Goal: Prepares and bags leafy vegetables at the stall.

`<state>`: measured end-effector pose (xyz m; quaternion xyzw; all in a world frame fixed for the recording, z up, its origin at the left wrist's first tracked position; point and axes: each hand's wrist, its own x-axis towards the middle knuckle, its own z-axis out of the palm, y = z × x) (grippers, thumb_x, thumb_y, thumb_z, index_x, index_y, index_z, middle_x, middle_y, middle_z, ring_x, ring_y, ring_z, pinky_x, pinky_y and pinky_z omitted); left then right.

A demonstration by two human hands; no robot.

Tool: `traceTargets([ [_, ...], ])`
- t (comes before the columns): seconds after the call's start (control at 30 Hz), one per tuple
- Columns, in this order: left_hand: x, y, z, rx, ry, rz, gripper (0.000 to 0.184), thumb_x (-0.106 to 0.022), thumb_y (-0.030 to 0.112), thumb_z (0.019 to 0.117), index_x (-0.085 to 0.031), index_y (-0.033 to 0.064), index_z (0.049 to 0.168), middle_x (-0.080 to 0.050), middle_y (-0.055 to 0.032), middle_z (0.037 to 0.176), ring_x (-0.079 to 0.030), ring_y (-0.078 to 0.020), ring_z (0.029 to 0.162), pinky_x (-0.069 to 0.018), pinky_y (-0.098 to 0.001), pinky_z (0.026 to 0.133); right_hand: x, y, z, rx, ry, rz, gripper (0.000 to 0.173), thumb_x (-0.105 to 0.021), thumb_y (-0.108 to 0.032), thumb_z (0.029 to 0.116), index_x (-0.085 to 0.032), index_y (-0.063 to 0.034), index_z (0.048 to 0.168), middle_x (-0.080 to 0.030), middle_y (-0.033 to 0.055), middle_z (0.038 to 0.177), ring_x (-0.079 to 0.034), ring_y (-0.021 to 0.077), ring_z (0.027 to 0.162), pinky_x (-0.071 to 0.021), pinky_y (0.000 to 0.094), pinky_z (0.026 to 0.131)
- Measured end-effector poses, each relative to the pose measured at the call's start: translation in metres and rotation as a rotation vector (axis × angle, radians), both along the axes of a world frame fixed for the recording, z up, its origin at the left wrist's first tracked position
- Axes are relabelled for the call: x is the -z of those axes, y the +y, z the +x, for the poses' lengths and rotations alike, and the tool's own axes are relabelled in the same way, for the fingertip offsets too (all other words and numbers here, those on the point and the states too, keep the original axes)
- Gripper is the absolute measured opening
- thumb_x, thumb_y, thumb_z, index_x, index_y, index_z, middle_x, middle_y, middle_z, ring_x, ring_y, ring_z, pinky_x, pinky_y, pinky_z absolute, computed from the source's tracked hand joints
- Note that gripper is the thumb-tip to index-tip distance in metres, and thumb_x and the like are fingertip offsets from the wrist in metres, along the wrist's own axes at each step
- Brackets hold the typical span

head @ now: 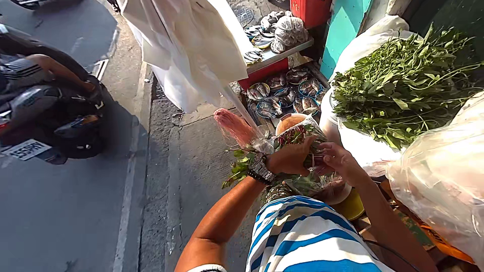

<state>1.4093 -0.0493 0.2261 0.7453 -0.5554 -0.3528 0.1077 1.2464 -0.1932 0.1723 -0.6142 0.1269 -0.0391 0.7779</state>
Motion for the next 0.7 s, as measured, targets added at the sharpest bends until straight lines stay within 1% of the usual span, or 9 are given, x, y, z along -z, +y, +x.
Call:
traceTargets([
  [0.1, -0.004, -0.01, -0.013, 0.093, -0.231, 0.03, 0.121, -0.088, 0.029, 0.0765, -0.006, 0.0119, 0.164, -0.067, -0.0247, 0.105, -0.067, -0.0458, 0.098, -0.0515, -0.064, 0.082, 0.004, 0.02, 0.007, 0.058, 0.039, 0.121, 0.027, -0.061, -0.005, 0.0988, -0.058, 0.005, 0.123, -0.073, 0.0119, 0.1, -0.075, 0.0215, 0.073, -0.0668, 0.0383, 0.068],
  [0.13, -0.005, -0.007, -0.016, 0.102, -0.319, -0.064, 0.119, -0.089, 0.033, 0.0751, -0.013, 0.0122, 0.164, -0.065, -0.0239, 0.117, -0.064, -0.0447, 0.107, -0.0508, -0.0622, 0.088, 0.009, 0.025, 0.008, 0.131, 0.008, 0.161, 0.022, -0.061, 0.0, 0.0978, -0.061, 0.0057, 0.119, -0.074, 0.0116, 0.097, -0.075, 0.0212, 0.071, -0.0667, 0.038, 0.067],
  [0.23, -0.014, 0.014, -0.024, 0.111, -0.399, -0.514, 0.093, -0.084, 0.039, 0.0807, -0.039, 0.0155, 0.158, -0.048, -0.0213, 0.153, -0.035, -0.0423, 0.148, -0.0257, -0.0565, 0.122, 0.023, 0.031, 0.009, 0.347, -0.118, 0.135, 0.019, -0.062, 0.003, 0.0958, -0.064, 0.0056, 0.115, -0.074, 0.0098, 0.095, -0.075, 0.0202, 0.076, -0.0667, 0.0377, 0.071],
  [0.3, -0.01, 0.032, -0.035, 0.031, -0.178, -0.797, 0.055, -0.078, 0.036, 0.0888, -0.062, 0.0105, 0.135, -0.064, -0.0124, 0.135, -0.05, -0.0298, 0.137, -0.0412, -0.045, 0.115, 0.026, 0.031, 0.008, 0.468, -0.18, 0.047, 0.022, -0.063, 0.004, 0.0949, -0.063, 0.0057, 0.117, -0.074, 0.0079, 0.096, -0.075, 0.0177, 0.078, -0.0669, 0.0355, 0.072],
  [0.37, 0.013, 0.047, -0.044, -0.157, 0.19, -0.801, 0.034, -0.072, 0.031, 0.0953, -0.069, 0.0013, 0.111, -0.07, -0.0105, 0.11, -0.065, -0.0158, 0.109, -0.055, -0.0324, 0.094, 0.025, 0.03, 0.007, 0.559, -0.233, -0.055, 0.028, -0.063, 0.004, 0.0943, -0.061, 0.0094, 0.122, -0.073, 0.01, 0.1, -0.075, 0.0178, 0.081, -0.067, 0.035, 0.075],
  [0.47, 0.062, 0.051, -0.038, -0.494, 0.737, -0.534, 0.06, -0.065, 0.04, 0.098, -0.052, -0.0082, 0.132, -0.067, -0.0134, 0.12, -0.069, -0.0184, 0.105, -0.059, -0.0356, 0.089, 0.026, 0.037, 0.009, 0.657, -0.349, -0.171, 0.034, -0.065, 0.006, 0.0922, -0.058, 0.0117, 0.125, -0.072, 0.0131, 0.109, -0.076, 0.0193, 0.087, -0.0669, 0.0353, 0.08],
  [0.6, 0.087, 0.029, -0.03, -0.89, 1.364, -0.796, 0.11, -0.086, 0.064, 0.0683, -0.035, 0.0033, 0.144, -0.065, -0.0107, 0.128, -0.067, -0.0244, 0.116, -0.0574, -0.0439, 0.097, 0.045, 0.055, 0.003, 0.526, -0.434, -0.416, 0.04, -0.075, -0.01, 0.0913, -0.062, 0.0023, 0.128, -0.063, 0.0107, 0.131, -0.065, 0.0132, 0.117, -0.0584, 0.0297, 0.098],
  [0.63, 0.084, 0.024, -0.027, -0.965, 1.452, -0.839, 0.109, -0.089, 0.06, 0.0667, -0.036, 0.0057, 0.144, -0.066, -0.0113, 0.127, -0.067, -0.0243, 0.116, -0.0569, -0.044, 0.098, 0.053, 0.057, 0.001, 0.452, -0.421, -0.481, 0.043, -0.076, -0.016, 0.091, -0.064, 0.0009, 0.129, -0.061, 0.0144, 0.136, -0.062, 0.0162, 0.123, -0.057, 0.0309, 0.1],
  [0.7, 0.083, 0.019, -0.018, -1.108, 1.508, -0.859, 0.073, -0.081, 0.032, 0.0846, -0.041, 0.0055, 0.14, -0.068, -0.0158, 0.119, -0.069, -0.0274, 0.108, -0.0589, -0.0456, 0.093, 0.066, 0.06, -0.006, 0.361, -0.354, -0.567, 0.052, -0.078, -0.028, 0.0892, -0.065, -0.0003, 0.132, -0.058, 0.02, 0.142, -0.058, 0.0233, 0.132, -0.0547, 0.0352, 0.104],
])
